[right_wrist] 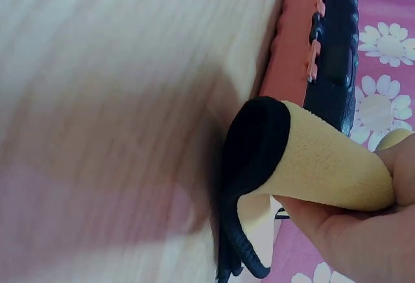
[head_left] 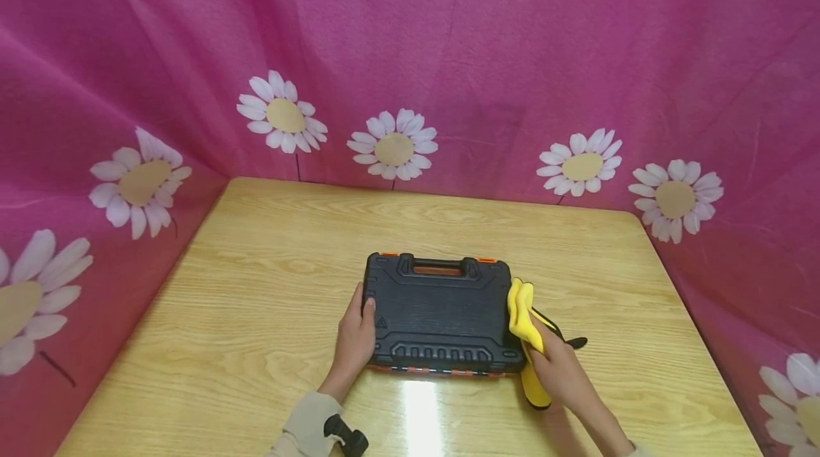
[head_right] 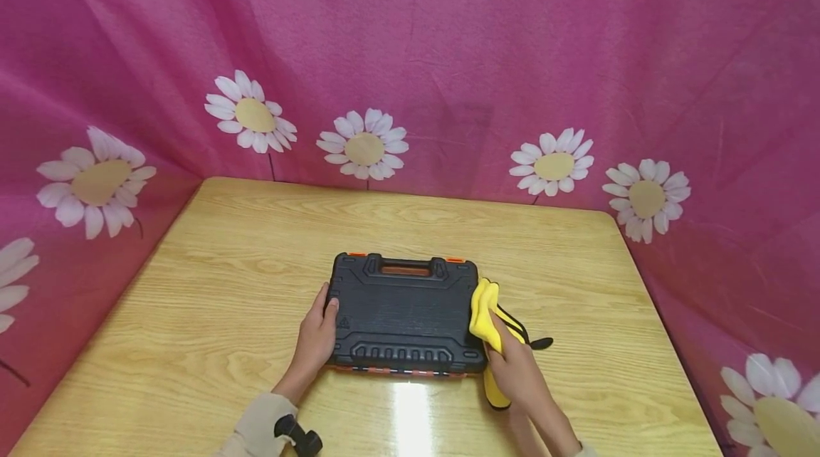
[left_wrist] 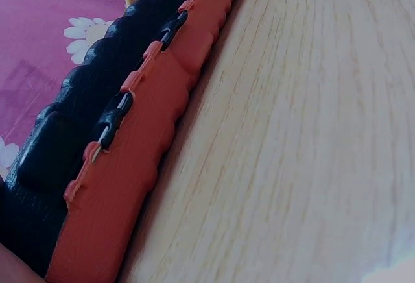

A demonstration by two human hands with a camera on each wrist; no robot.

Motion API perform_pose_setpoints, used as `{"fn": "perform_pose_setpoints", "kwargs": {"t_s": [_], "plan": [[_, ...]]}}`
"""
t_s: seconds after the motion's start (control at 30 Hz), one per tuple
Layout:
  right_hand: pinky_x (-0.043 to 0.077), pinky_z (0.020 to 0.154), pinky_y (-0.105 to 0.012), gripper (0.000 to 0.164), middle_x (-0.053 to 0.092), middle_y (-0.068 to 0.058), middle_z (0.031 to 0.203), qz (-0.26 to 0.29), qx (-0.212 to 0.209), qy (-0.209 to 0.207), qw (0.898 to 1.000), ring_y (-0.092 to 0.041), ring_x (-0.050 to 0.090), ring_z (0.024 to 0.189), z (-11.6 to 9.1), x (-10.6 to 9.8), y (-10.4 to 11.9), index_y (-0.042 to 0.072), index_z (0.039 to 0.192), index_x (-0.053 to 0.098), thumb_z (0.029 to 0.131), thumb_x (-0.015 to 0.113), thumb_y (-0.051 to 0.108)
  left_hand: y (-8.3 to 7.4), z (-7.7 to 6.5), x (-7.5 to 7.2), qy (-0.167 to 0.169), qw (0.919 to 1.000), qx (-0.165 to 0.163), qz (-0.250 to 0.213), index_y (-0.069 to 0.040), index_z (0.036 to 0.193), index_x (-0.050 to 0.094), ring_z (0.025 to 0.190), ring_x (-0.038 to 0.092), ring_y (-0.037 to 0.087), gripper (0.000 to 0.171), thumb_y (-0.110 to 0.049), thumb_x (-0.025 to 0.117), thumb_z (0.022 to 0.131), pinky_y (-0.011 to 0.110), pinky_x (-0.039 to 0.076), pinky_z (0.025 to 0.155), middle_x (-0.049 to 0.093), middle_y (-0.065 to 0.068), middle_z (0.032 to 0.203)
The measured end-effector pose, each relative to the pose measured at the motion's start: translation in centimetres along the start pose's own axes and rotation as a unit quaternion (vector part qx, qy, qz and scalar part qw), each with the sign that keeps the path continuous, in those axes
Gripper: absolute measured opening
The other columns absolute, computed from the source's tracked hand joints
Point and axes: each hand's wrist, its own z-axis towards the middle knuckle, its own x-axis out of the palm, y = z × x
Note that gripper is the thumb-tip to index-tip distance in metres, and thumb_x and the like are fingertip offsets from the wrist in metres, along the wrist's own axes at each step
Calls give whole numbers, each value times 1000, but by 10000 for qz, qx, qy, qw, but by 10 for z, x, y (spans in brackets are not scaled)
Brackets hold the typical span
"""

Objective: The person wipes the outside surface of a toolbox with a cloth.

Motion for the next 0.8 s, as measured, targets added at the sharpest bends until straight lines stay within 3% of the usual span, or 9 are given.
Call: {"fn": "perform_pose_setpoints", "kwargs": {"t_s": [0.1, 0.43, 0.8], "plan": [[52, 79, -44, 53, 50, -31, 139, -19, 90, 6, 10000, -32, 61, 105, -4, 2, 0, -2, 152, 37, 101, 50, 0, 0, 0, 0, 20, 10000, -17, -27, 5, 155, 25, 144, 27, 40, 53, -19, 37, 109, 56, 25, 115, 30, 24, 157], [51, 75, -42, 54, 53, -33, 135, 99, 191, -17, 9998, -29, 60, 95, -17, 4, 1, -4, 150, 38, 97, 52, -4, 0, 0, 1, 27, 10000, -17, 8, 5, 155, 25, 144, 27, 40, 53, -20, 37, 109, 56, 24, 115, 30, 24, 157], [53, 82, -48, 49, 54, -31, 135, 330, 703, -43, 9970, -38, 59, 111, -30, 8, 6, -2, 150, 40, 102, 50, 1, 1, 0, 0, 48, 10000, -73, 24, 5, 155, 24, 145, 27, 39, 54, -20, 37, 109, 54, 24, 116, 30, 23, 157]]}}
